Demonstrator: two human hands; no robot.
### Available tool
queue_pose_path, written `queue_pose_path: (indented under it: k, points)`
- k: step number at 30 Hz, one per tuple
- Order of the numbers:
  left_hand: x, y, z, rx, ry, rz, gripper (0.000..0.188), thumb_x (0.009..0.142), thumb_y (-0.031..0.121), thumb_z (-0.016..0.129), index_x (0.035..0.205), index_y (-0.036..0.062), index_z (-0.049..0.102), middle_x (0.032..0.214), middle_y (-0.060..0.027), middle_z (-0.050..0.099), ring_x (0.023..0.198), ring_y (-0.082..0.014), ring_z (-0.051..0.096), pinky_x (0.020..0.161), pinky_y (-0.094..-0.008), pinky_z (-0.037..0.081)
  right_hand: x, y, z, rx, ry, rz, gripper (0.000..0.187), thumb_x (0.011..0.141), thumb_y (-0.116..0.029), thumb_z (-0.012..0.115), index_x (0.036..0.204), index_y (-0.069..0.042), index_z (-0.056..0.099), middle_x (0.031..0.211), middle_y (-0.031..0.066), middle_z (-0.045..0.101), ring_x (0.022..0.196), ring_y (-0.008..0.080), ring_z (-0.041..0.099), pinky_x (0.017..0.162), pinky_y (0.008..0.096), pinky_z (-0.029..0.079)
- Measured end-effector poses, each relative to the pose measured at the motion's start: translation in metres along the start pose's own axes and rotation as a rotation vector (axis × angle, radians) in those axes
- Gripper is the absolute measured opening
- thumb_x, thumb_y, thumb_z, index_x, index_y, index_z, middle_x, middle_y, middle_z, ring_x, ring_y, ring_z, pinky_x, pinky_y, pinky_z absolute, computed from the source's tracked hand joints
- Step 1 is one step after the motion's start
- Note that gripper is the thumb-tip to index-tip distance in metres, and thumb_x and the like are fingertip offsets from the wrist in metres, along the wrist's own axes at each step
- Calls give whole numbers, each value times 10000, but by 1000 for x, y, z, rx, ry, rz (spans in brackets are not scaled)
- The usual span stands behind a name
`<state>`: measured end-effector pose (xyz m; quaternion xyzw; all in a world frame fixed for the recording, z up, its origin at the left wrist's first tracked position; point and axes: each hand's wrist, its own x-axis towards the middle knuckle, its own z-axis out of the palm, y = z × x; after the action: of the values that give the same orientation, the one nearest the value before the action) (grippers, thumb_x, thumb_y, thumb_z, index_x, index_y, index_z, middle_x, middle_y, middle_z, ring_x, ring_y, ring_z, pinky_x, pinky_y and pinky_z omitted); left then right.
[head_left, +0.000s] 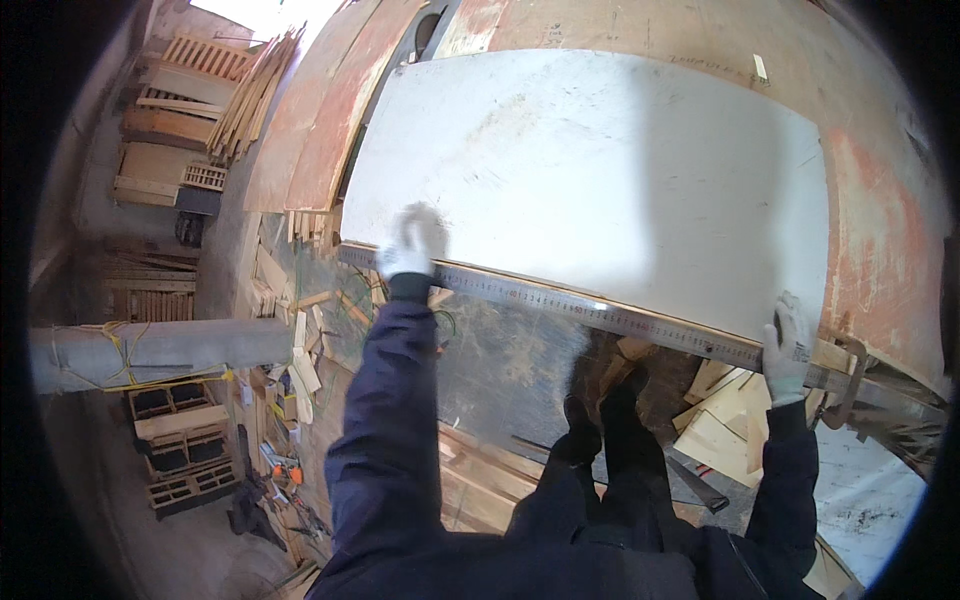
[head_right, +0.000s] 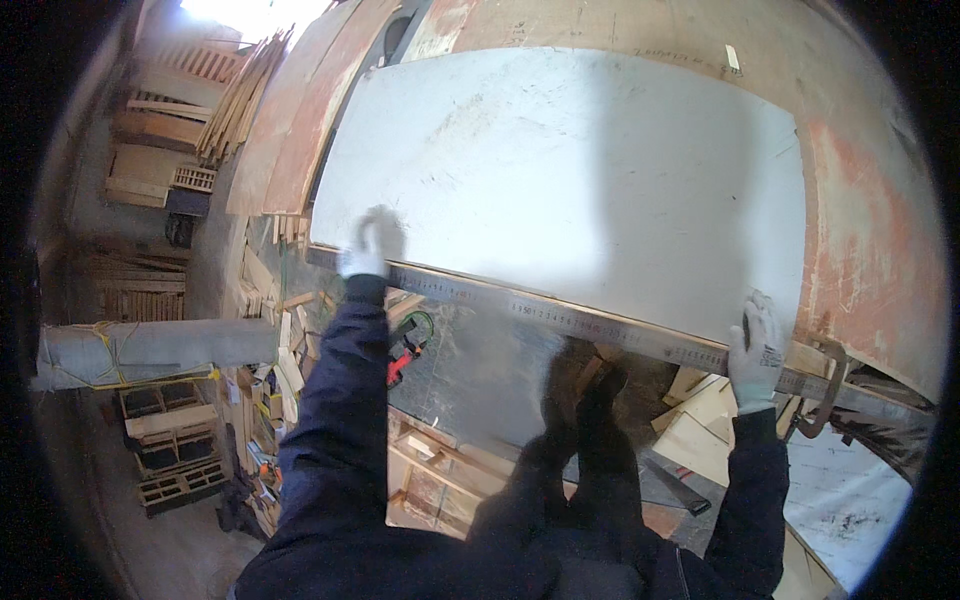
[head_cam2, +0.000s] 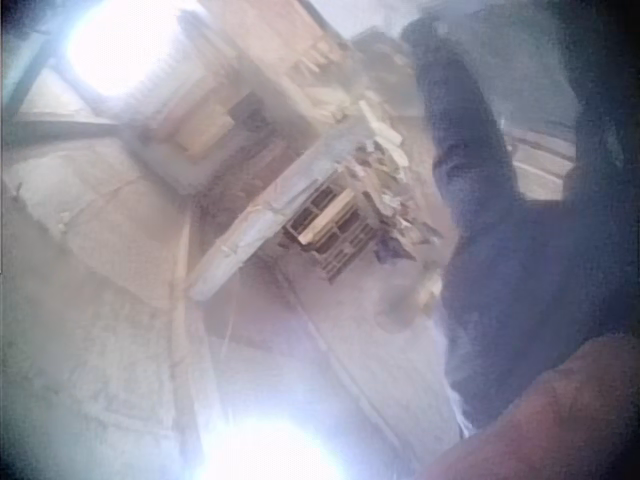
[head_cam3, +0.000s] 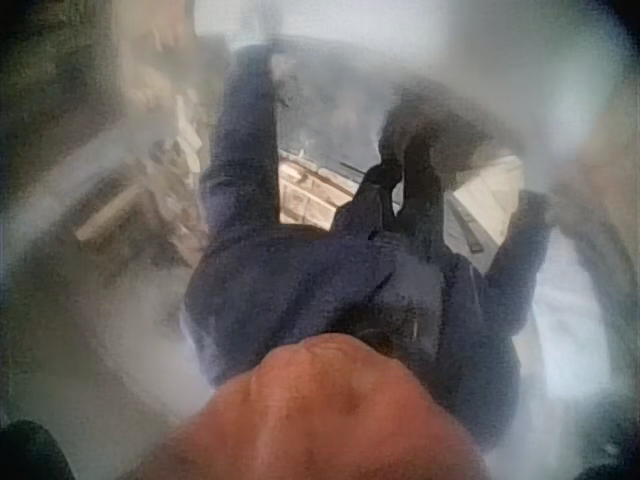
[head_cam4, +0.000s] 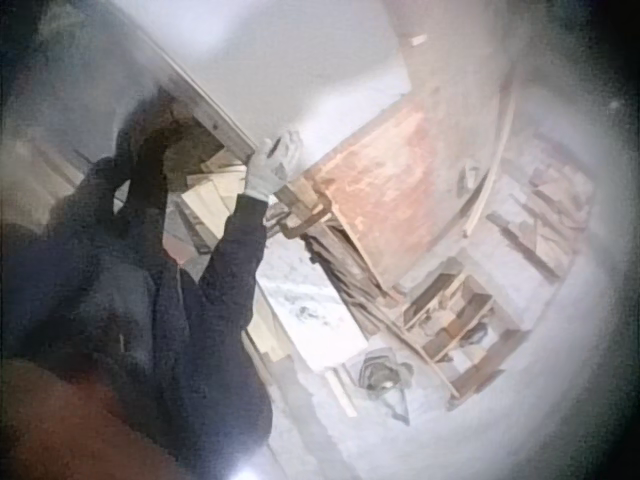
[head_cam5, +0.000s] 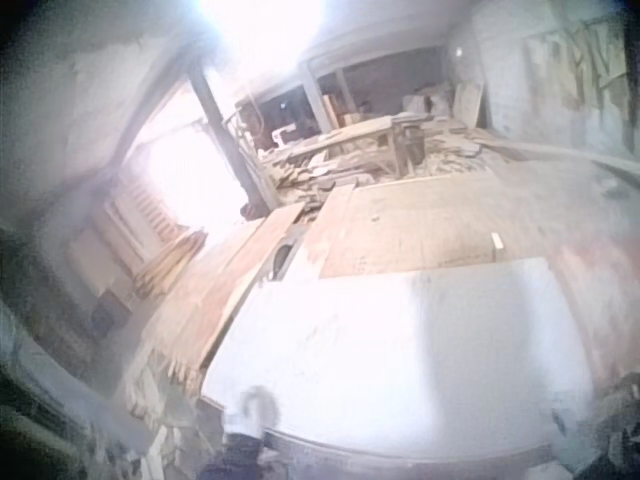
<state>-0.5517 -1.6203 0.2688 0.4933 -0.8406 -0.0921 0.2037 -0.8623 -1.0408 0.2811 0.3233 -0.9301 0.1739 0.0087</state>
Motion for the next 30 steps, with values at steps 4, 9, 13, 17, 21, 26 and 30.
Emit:
queue_pose_path:
  k: [4, 9, 13, 17, 21, 26, 30]
  points:
    - [104, -142, -8, 345, -76, -203, 594, 1011, 540, 400, 1366, 106, 597, 1307, -253, 628, 1202, -398, 619, 1036, -498, 475, -2, -2, 4, -2, 77, -10, 405, 913, -82, 561, 1304, 12, 616, 1421, 194, 579, 1376, 354, 494, 1179, 454, 356]
    - [154, -217, 17, 96, -159, -294, 678, 974, 535, 449, 1415, 28, 545, 1421, -257, 570, 1334, -417, 530, 1109, -459, 408, -5, -1, 10, 64, 79, -53, 351, 955, -76, 512, 1270, 30, 624, 1365, 191, 625, 1337, 351, 541, 1149, 438, 397]
    - [151, -200, 16, 23, -93, -311, 713, 958, 534, 474, 1454, 23, 516, 1440, -233, 570, 1353, -370, 529, 1126, -421, 390, -5, 1, 12, 98, 82, -66, 319, 997, -106, 497, 1244, 44, 632, 1360, 195, 630, 1327, 358, 552, 1138, 449, 410]
    - [147, -178, 7, 92, -108, -332, 694, 961, 529, 467, 1413, 10, 558, 1411, -235, 592, 1342, -370, 538, 1115, -423, 397, -4, 1, 13, 85, 96, -70, 318, 998, -109, 503, 1241, 51, 632, 1352, 197, 636, 1329, 364, 553, 1138, 453, 411]
    - [144, -176, 5, 140, -89, -350, 676, 962, 528, 468, 1379, 10, 591, 1366, -246, 620, 1313, -381, 558, 1098, -433, 410, -4, 0, 13, 68, 97, -93, 313, 987, -97, 505, 1232, 48, 637, 1338, 203, 645, 1331, 373, 554, 1134, 456, 415]
    - [144, -177, 5, 49, -62, -360, 626, 992, 504, 469, 1350, 14, 621, 1331, -237, 644, 1275, -380, 587, 1067, -431, 431, -2, -6, 13, 66, 116, -69, 306, 962, -75, 502, 1206, 36, 650, 1329, 204, 650, 1317, 372, 568, 1122, 447, 429]
    - [106, -115, -2, 154, 4, -223, 593, 1013, 487, 450, 1368, 43, 617, 1349, -201, 643, 1271, -379, 586, 1064, -440, 432, 0, -14, 8, 65, 167, -37, 272, 934, -57, 515, 1132, 34, 678, 1264, 190, 683, 1258, 356, 608, 1096, 442, 451]
